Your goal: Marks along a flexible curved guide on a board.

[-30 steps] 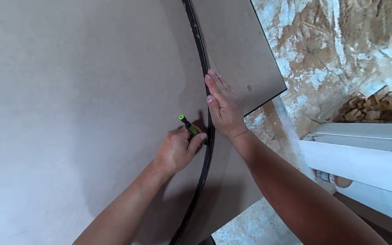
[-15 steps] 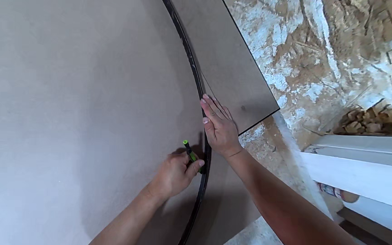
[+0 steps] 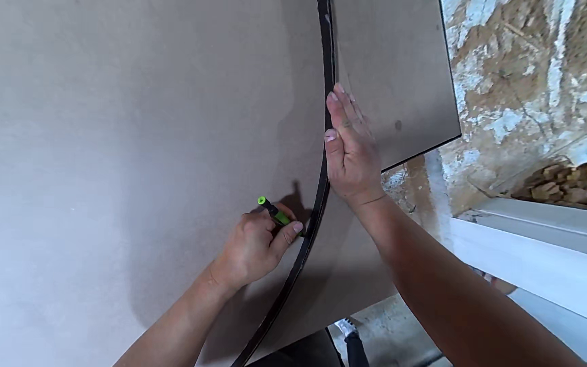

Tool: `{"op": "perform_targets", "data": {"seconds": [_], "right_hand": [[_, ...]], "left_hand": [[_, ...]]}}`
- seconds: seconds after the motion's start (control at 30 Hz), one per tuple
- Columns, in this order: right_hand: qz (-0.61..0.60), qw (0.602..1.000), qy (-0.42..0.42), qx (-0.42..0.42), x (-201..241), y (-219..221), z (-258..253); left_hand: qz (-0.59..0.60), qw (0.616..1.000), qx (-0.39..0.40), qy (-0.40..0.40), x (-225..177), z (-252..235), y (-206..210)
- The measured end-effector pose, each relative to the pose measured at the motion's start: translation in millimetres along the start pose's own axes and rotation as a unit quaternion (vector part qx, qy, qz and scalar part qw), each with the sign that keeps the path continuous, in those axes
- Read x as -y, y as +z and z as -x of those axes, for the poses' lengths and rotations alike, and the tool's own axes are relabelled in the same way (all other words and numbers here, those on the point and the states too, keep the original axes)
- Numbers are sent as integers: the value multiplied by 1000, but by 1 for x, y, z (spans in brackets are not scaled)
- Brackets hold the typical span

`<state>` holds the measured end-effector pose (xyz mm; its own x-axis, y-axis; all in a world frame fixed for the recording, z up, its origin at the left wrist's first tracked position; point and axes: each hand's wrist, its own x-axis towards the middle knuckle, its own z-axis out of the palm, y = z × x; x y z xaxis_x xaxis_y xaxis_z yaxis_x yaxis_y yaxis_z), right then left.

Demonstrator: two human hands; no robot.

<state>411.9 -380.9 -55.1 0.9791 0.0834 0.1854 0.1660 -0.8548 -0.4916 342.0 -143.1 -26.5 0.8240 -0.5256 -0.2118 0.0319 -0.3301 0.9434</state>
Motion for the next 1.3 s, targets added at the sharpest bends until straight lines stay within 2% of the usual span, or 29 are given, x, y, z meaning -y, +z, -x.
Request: {"op": "perform_targets", "data": {"seconds": [0.17, 0.27, 0.37, 0.47, 0.6, 0.7, 0.83, 1.0, 1.17, 1.3], "right_hand": [[-1, 1000, -2, -3, -1, 0, -2], [-2, 1000, -1, -1, -2, 0, -3], [2, 1000, -8, 4, -5, 1, -3], [0, 1000, -12, -10, -6, 1, -5], [8, 1000, -17, -17, -8, 2, -5], [16, 1000, -15, -10, -8, 3, -2], [9, 1000, -8, -20, -5, 2, -5], [18, 999, -8, -28, -8, 5, -2], [28, 999, -5, -36, -7, 7, -1], [27, 999, 0, -32, -6, 7, 0]], "left_hand": [[-28, 1000, -1, 3, -2, -8, 1], [-20, 999, -27, 15, -1, -29, 3], [-22, 997, -67, 15, -4, -73, -2], [-39, 994, -102, -23, -16, -138, -19], [16, 986, -156, -56, -28, -207, -42], [11, 988, -142, -58, -29, -198, -44], [-28, 990, -138, -6, -18, -175, -31], [28, 983, -173, -60, -30, -237, -59], [49, 969, -236, -57, -36, -300, -95], [49, 969, -233, -70, -40, -298, -97]]}}
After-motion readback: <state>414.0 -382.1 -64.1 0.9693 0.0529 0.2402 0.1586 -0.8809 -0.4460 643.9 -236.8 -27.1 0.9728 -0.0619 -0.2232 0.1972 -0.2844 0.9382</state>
